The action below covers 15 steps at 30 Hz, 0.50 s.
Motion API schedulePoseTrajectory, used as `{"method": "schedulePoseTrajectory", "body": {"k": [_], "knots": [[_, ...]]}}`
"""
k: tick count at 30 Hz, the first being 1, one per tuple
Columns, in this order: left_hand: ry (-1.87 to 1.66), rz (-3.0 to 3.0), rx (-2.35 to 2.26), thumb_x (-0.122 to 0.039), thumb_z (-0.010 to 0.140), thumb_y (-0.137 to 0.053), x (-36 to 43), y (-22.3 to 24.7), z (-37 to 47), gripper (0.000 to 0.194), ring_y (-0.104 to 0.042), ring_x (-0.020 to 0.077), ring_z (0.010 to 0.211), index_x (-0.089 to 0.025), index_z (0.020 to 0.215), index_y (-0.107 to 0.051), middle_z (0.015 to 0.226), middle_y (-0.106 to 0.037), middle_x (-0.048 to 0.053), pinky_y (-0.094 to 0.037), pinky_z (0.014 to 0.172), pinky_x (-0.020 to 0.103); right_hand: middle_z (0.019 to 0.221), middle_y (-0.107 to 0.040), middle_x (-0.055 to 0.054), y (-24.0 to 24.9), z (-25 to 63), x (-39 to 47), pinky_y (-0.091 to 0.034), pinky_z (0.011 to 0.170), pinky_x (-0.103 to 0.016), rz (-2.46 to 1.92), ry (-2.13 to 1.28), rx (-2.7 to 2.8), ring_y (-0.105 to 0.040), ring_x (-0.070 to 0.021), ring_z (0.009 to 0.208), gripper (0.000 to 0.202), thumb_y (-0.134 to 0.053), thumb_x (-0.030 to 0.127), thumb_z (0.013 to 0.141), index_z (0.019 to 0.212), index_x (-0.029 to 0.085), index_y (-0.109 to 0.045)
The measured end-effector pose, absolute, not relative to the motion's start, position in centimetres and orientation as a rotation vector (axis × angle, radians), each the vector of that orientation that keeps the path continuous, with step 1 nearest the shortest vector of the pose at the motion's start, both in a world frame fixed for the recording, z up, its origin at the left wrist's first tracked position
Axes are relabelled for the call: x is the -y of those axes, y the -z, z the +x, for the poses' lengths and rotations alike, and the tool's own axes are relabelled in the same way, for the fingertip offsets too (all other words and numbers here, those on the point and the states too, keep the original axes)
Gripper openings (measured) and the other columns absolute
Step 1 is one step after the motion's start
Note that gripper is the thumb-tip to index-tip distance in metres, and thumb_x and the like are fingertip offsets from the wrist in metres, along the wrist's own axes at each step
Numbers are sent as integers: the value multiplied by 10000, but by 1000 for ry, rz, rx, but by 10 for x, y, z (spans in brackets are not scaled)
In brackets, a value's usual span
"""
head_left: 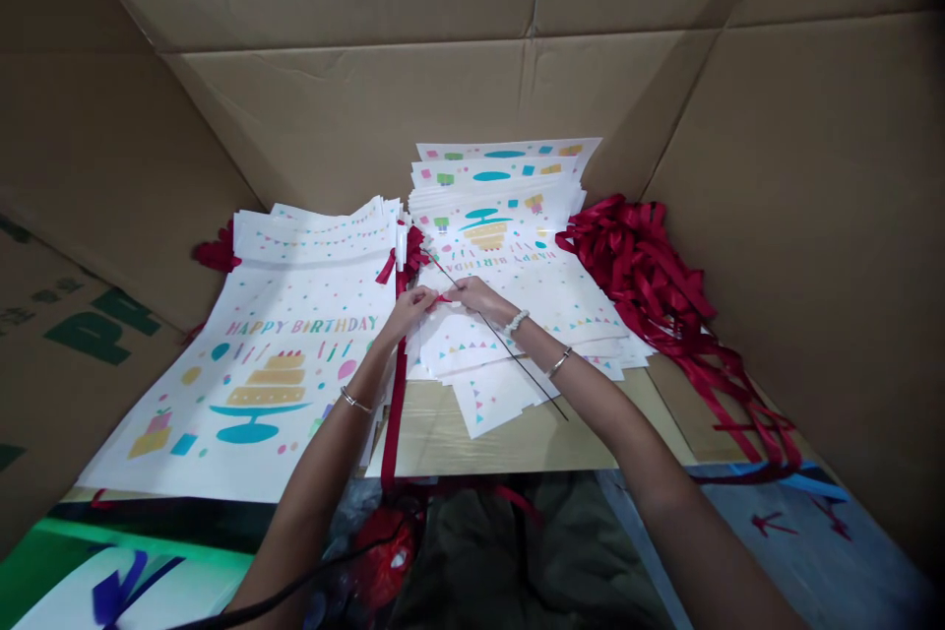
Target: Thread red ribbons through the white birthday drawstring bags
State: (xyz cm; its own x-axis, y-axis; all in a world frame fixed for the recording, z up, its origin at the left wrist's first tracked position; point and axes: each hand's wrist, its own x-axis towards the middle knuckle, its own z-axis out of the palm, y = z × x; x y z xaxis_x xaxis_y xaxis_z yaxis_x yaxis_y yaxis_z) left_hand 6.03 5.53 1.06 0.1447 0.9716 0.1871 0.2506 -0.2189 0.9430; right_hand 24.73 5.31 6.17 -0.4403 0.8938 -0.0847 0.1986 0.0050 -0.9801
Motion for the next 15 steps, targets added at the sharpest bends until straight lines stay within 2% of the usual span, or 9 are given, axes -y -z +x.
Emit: {"method": "schedulePoseTrajectory", "body": {"k": [3, 6, 8, 10, 12, 15], "knots": [[-965, 1707, -1093, -635, 837, -671, -53, -20, 57, 498, -567, 190, 743, -152, 717, -651, 737, -649, 61, -440, 691, 279, 1109, -661, -67, -58, 253, -50, -600, 781, -319, -1153, -1494, 1640, -670, -171, 919, 327, -634, 376, 1007, 1207, 119, -641], [-904, 1724, -1030, -698, 777, -718, -50, -23, 58, 549, -517, 152, 648, -154, 753, -646, 659, -588, 19, -403, 609, 251, 1064, -663, -54, -52, 258, -45, -594, 748, -299, -1152, -1520, 1600, -664, -159, 873, 322, -630, 388, 1008, 1175, 113, -646], [-857, 1715, -978, -708, 764, -742, -48, -20, 58, 568, -451, 113, 557, -152, 763, -626, 595, -529, -10, -345, 537, 227, 955, -655, -32, -46, 259, -41, -563, 664, -249, -1139, -1543, 1569, -637, -122, 762, 311, -629, 398, 1008, 1113, 107, -648], [-874, 1672, -953, -712, 777, -740, -48, -16, 57, 576, -407, 88, 495, -155, 772, -594, 567, -504, -25, -303, 489, 213, 771, -594, 7, -40, 261, -38, -468, 534, -185, -1124, -1564, 1537, -546, -74, 597, 299, -623, 397, 1006, 1026, 100, -642], [-985, 1581, -977, -737, 772, -731, -50, -11, 56, 596, -377, 73, 444, -170, 779, -548, 553, -496, -37, -273, 443, 205, 623, -467, 56, -32, 263, -34, -330, 431, -153, -1093, -1602, 1485, -406, -42, 469, 259, -579, 367, 1016, 996, 113, -627], [-1155, 1441, -1043, -767, 746, -730, -52, -5, 56, 625, -329, 64, 386, -198, 778, -475, 519, -476, -60, -217, 386, 197, 564, -398, 97, -18, 267, -25, -242, 373, -138, -1008, -1689, 1391, -315, -40, 384, 210, -473, 322, 1017, 1111, 171, -583]]}}
